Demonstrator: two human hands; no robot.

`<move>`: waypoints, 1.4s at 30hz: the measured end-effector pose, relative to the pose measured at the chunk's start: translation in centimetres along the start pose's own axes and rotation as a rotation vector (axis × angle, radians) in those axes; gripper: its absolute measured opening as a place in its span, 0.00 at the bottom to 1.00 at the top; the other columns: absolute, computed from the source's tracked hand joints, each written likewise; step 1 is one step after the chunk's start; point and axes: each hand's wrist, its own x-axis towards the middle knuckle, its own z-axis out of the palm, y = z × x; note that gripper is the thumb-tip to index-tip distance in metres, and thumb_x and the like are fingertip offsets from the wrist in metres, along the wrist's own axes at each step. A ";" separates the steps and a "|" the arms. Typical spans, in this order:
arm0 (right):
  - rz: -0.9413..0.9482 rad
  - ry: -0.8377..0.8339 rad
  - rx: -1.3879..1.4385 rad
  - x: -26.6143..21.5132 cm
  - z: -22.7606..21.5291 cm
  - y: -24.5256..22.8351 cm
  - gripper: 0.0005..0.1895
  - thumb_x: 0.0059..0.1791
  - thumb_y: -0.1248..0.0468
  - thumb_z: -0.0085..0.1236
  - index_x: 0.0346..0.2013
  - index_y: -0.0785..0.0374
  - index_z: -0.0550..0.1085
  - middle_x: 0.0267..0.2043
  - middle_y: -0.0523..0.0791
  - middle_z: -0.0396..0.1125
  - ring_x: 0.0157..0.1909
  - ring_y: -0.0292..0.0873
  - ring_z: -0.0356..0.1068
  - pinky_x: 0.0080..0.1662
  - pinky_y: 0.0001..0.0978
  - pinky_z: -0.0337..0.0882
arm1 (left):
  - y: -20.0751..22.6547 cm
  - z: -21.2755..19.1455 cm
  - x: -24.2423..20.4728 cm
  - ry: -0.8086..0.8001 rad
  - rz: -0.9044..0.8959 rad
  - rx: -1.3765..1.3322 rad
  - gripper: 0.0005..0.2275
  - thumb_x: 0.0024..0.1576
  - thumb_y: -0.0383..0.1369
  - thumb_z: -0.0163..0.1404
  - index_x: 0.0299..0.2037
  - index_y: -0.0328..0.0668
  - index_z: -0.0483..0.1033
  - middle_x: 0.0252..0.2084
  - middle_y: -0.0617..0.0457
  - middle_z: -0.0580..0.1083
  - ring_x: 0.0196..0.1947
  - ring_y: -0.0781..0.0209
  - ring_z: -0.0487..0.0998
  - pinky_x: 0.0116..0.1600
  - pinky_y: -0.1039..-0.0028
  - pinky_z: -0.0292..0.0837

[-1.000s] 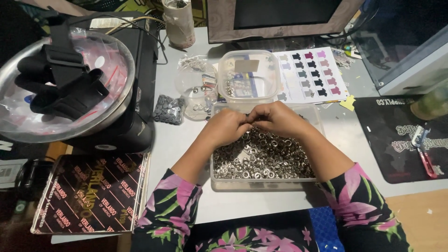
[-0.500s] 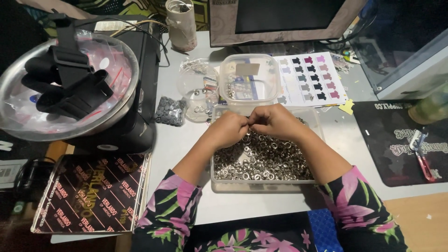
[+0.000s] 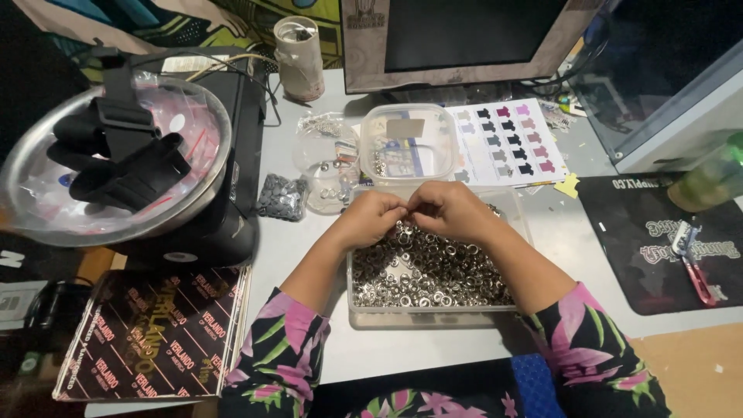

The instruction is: Sorting and transferring small metal eyelets from a large storage bin into a smaller plastic bag.

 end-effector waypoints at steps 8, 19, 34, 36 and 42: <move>-0.014 0.003 -0.084 0.1 0.9 3.1 0.08 0.42 0.68 0.65 0.35 0.65 0.78 0.29 0.50 0.75 0.34 0.50 0.77 0.40 0.41 0.78 | 0.5 -0.1 0.0 -0.002 -0.047 -0.039 0.11 0.60 0.31 0.49 0.46 0.44 0.84 0.25 0.49 0.81 0.26 0.61 0.82 0.38 0.72 0.77; -0.030 -0.052 -0.133 0.0 -0.4 0.2 0.07 0.44 0.65 0.66 0.35 0.63 0.80 0.30 0.49 0.75 0.30 0.45 0.74 0.39 0.36 0.76 | 0.5 -0.1 0.3 0.048 -0.053 -0.138 0.09 0.58 0.31 0.51 0.43 0.42 0.84 0.26 0.52 0.81 0.23 0.65 0.81 0.35 0.75 0.77; -0.255 0.702 -0.612 3.4 1.3 9.6 0.10 0.51 0.64 0.62 0.47 0.51 0.80 0.40 0.38 0.76 0.47 0.38 0.76 0.47 0.26 0.75 | 1.9 0.0 -1.5 -0.055 0.027 0.673 0.19 0.51 0.28 0.59 0.54 0.40 0.79 0.43 0.41 0.81 0.46 0.40 0.82 0.50 0.54 0.79; -0.173 0.632 -0.574 3.6 1.2 10.6 0.18 0.50 0.69 0.60 0.54 0.53 0.79 0.46 0.43 0.76 0.53 0.43 0.75 0.52 0.32 0.75 | -2.6 2.1 -0.2 0.012 0.134 0.975 0.14 0.54 0.26 0.54 0.51 0.39 0.80 0.36 0.41 0.79 0.37 0.44 0.83 0.41 0.60 0.79; -0.165 0.467 -0.364 1.7 0.3 8.1 0.11 0.50 0.69 0.60 0.44 0.50 0.81 0.40 0.40 0.77 0.48 0.41 0.76 0.51 0.30 0.74 | -4.3 3.6 0.1 0.088 0.226 1.144 0.06 0.53 0.26 0.51 0.35 0.41 0.82 0.28 0.45 0.76 0.29 0.47 0.80 0.33 0.60 0.70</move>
